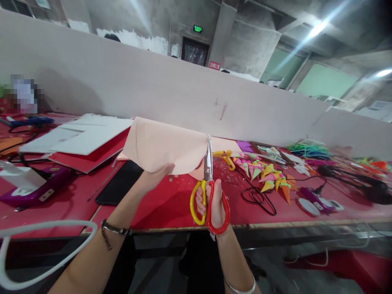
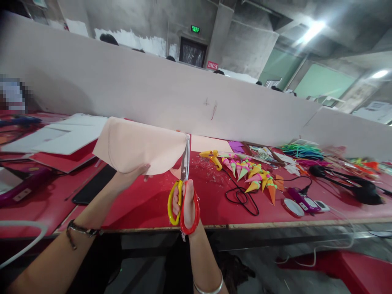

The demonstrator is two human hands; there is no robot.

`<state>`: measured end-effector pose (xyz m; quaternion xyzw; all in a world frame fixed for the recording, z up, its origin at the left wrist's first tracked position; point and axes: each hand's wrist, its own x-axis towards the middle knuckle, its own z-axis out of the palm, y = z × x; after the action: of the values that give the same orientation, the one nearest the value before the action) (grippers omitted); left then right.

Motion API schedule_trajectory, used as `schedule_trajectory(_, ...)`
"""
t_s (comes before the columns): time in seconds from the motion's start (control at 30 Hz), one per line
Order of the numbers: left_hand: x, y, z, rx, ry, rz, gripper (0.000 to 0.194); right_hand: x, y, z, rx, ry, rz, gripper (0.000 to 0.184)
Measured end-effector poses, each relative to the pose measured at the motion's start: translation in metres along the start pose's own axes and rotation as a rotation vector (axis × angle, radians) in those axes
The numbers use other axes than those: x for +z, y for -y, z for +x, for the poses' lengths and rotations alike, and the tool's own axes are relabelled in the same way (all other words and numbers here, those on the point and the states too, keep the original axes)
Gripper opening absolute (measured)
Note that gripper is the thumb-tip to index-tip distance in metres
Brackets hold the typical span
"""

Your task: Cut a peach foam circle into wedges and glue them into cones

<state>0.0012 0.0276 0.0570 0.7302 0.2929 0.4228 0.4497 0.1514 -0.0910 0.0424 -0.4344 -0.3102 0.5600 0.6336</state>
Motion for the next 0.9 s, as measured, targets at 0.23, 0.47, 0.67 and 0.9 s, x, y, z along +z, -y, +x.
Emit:
schedule_trajectory(0.23,-0.009,-0.003,0.000,0.000,-0.018,-0.016,0.034,-0.002,-0.002,0.001,0.010,0.016,-0.016,0.056)
schedule_trajectory(0.47,-0.032,-0.004,-0.006,-0.091,-0.022,-0.047,0.017,0.004,-0.007,0.008,0.024,0.038,-0.010,0.058)
schedule_trajectory(0.67,-0.040,0.000,-0.007,-0.131,0.120,-0.047,0.025,0.005,-0.004,0.004,0.013,0.043,-0.003,0.057)
schedule_trajectory(0.9,-0.040,-0.002,-0.009,-0.159,0.046,0.027,0.022,0.003,-0.004,0.003,0.005,0.044,-0.005,0.053)
